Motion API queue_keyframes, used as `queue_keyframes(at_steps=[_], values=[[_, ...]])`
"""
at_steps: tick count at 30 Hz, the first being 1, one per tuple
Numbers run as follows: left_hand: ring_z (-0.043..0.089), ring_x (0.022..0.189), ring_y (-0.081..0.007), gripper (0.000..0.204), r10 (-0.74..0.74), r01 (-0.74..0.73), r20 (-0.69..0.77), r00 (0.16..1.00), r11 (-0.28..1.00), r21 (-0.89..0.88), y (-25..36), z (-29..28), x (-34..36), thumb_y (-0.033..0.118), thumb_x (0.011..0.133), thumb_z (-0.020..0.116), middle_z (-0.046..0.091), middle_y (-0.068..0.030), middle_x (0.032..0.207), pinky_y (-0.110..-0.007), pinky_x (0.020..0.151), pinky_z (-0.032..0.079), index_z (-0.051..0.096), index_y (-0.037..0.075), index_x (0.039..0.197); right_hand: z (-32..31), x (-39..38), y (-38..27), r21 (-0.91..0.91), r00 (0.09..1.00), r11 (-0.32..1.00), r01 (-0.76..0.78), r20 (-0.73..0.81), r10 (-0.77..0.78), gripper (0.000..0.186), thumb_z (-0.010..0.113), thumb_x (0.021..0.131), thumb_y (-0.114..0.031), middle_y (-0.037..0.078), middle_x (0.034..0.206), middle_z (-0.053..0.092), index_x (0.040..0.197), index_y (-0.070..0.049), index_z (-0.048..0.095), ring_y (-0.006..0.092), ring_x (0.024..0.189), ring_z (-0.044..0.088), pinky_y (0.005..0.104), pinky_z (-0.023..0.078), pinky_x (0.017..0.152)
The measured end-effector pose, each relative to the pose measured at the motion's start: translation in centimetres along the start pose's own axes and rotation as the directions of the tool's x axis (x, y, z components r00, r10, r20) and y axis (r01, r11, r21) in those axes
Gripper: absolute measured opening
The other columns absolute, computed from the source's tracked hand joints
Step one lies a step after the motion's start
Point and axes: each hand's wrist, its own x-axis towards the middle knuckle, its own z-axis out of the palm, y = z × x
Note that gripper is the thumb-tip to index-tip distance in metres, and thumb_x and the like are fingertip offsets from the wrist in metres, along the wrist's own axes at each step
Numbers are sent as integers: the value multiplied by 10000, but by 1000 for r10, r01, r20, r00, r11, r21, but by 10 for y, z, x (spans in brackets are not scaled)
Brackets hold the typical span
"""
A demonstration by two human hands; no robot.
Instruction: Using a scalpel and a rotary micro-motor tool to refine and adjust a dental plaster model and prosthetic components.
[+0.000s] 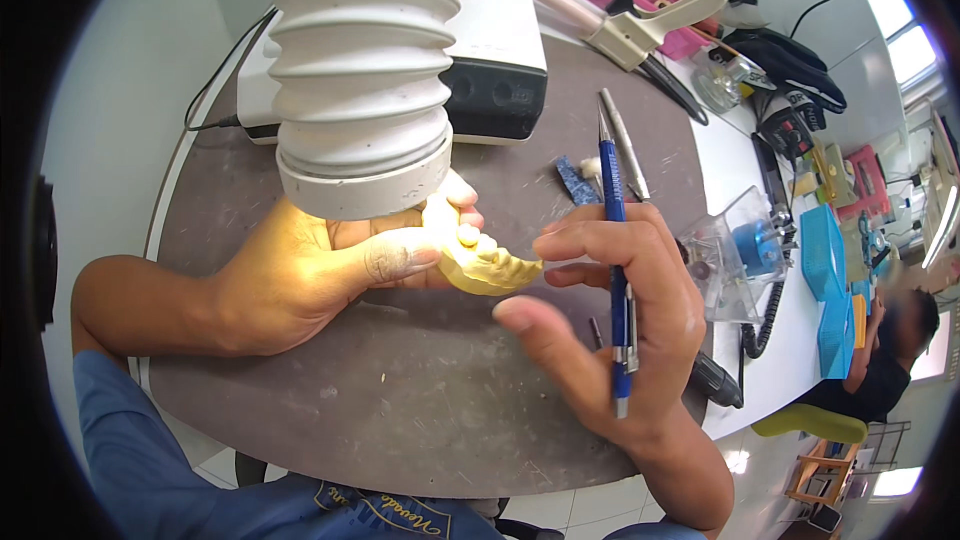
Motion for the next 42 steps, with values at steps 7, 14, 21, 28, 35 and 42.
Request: queue_keyframes(at_steps=[7, 14, 21, 28, 35, 42], values=[[603, 1107, -157, 365, 131, -129, 53, 990, 990, -55, -7, -1, 6, 30, 921, 620, 601, -113, 1196, -283, 947, 507, 499, -42, 1258, 2, 1, 2, -124, 990, 991, 46, 141, -29, 363, 837, 723, -100, 152, 948, 642, 1009, 9, 643, 199, 841, 650, 274, 572, 675], [594, 1136, -189, 351, -21, 19, 15, 1000, 994, 106, -1, -4, -3, -38, 910, 592, 553, -120, 1196, -271, 971, 489, 475, -47, 1241, -12, -1, 1, -219, 953, 969, 111, 301, -42, 415, 760, 796, -39, 192, 1124, 581, 1142, 40, 543, 239, 1033, 634, 337, 549, 903], [571, 1173, -209, 430, 36, -36, 6, 999, 999, 11, -8, 4, -6, -52, 884, 617, 515, -139, 1200, -289, 1009, 478, 418, -69, 1266, -4, -1, -3, 359, 908, 834, -419, 181, 379, 430, 726, 842, -34, 150, 1133, 595, 1190, 29, 480, 194, 1013, 649, 285, 545, 887], [575, 1160, -187, 479, 14, -18, 50, 999, 997, 76, -8, 7, -6, -1, 905, 616, 523, -152, 1235, -291, 990, 498, 376, -84, 1311, -6, 3, -5, 422, 848, 735, -530, 256, 465, 451, 716, 831, -69, 132, 1084, 634, 1207, 5, 478, 153, 994, 624, 282, 485, 921], [598, 1120, -161, 501, -120, 118, 108, 987, 993, 26, -1, 5, 0, 36, 932, 598, 571, -169, 1245, -280, 957, 496, 354, -14, 1367, -3, 7, -8, 403, 862, 762, -507, 270, 430, 442, 694, 843, -116, 132, 1091, 639, 1212, 35, 504, 149, 999, 619, 279, 474, 926], [605, 1099, -168, 620, -112, 91, 167, 980, 987, 131, -3, 5, 4, 30, 894, 655, 569, -150, 1242, -282, 940, 502, 310, 19, 1408, -2, 7, -12, 313, 907, 858, -406, 255, 336, 408, 722, 871, -218, 127, 1066, 654, 1142, 37, 552, 137, 935, 631, 279, 493, 884]])
